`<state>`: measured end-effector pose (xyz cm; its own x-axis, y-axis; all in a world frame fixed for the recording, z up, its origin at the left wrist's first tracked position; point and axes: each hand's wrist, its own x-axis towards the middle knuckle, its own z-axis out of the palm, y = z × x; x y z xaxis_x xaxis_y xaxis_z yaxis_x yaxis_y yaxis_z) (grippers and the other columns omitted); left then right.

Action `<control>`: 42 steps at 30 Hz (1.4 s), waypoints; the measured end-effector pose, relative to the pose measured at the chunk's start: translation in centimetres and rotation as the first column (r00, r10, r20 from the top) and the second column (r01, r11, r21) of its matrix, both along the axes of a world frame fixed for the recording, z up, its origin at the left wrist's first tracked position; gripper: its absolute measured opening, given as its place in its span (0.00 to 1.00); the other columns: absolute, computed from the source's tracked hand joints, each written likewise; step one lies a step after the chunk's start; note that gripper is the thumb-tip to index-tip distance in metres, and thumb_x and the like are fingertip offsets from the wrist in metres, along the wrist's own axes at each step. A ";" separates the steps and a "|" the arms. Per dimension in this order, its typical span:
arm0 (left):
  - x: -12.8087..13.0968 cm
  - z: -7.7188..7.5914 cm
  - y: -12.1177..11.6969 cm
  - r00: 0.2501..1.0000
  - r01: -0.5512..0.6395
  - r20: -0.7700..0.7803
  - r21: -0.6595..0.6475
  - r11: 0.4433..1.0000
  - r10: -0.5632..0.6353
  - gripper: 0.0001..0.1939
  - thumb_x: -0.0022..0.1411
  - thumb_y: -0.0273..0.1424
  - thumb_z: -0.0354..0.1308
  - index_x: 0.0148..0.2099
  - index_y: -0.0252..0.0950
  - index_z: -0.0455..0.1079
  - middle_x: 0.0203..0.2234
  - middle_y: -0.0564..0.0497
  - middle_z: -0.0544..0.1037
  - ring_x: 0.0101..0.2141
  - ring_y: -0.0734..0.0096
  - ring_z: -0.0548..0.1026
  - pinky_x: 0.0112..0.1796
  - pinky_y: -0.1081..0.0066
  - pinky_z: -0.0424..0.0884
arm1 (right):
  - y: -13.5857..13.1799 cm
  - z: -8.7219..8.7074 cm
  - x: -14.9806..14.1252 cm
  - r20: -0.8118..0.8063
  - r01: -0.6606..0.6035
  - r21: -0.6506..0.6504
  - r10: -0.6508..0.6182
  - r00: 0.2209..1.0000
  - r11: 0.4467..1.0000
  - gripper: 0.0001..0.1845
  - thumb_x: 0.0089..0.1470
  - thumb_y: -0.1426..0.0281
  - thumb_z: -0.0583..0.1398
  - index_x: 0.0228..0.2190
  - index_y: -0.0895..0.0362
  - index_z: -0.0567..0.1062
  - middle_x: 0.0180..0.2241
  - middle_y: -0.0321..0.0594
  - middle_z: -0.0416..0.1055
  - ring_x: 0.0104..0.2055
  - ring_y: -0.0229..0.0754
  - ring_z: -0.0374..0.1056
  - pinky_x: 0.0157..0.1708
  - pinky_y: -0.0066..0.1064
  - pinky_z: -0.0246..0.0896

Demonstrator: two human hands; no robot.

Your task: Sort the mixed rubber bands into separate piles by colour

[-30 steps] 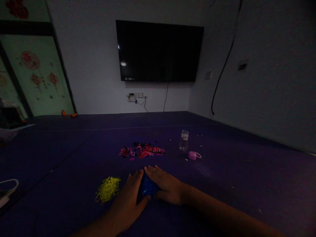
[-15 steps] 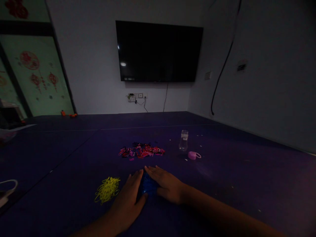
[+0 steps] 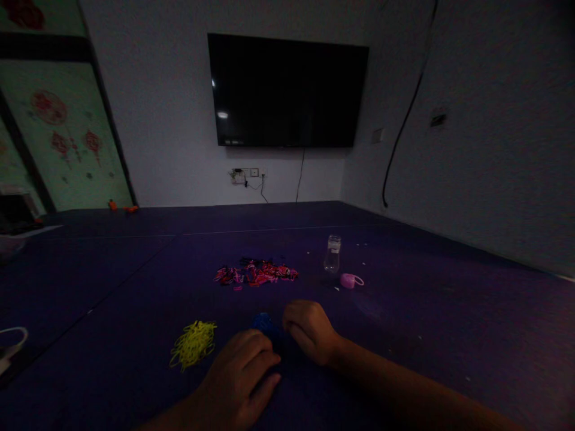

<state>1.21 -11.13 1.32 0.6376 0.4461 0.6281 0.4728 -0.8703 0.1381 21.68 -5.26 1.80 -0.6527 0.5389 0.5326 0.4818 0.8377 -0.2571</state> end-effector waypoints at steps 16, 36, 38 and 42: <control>0.8 -1.9 -0.1 0.970 0.200 -0.179 0.189 0.961 -0.166 0.12 0.68 0.29 0.47 0.43 0.30 0.71 0.40 0.45 0.79 0.40 0.67 0.76 0.41 0.72 0.73 | 0.0 0.2 -0.7 0.048 -0.250 -0.066 0.253 0.966 0.966 0.10 0.49 0.77 0.47 0.29 0.57 0.67 0.30 0.41 0.68 0.35 0.41 0.62 0.37 0.31 0.57; 0.6 -1.2 -0.5 0.985 0.097 -0.153 0.116 0.988 -0.079 0.14 0.67 0.30 0.46 0.45 0.28 0.71 0.39 0.42 0.78 0.42 0.64 0.76 0.43 0.70 0.73 | 0.3 -0.4 -0.9 -0.044 -0.059 -0.064 0.056 0.997 0.996 0.13 0.44 0.80 0.50 0.31 0.57 0.71 0.31 0.40 0.70 0.36 0.40 0.65 0.38 0.31 0.59; 0.6 -1.1 -0.5 0.979 0.155 -0.146 0.097 0.983 -0.140 0.14 0.67 0.29 0.46 0.45 0.29 0.70 0.41 0.43 0.78 0.44 0.65 0.75 0.45 0.70 0.72 | 0.3 -0.5 -0.8 -0.070 -0.041 -0.038 0.038 0.997 0.998 0.12 0.45 0.80 0.50 0.29 0.57 0.70 0.29 0.40 0.70 0.34 0.40 0.64 0.36 0.31 0.59; 0.6 -1.3 -0.4 0.981 0.153 -0.134 0.079 0.985 -0.142 0.12 0.66 0.28 0.48 0.45 0.30 0.71 0.40 0.44 0.79 0.42 0.65 0.76 0.43 0.70 0.73 | 0.4 -0.6 -0.8 -0.025 -0.072 -0.015 0.072 0.997 0.997 0.09 0.45 0.78 0.50 0.22 0.56 0.67 0.24 0.38 0.67 0.29 0.39 0.62 0.32 0.30 0.57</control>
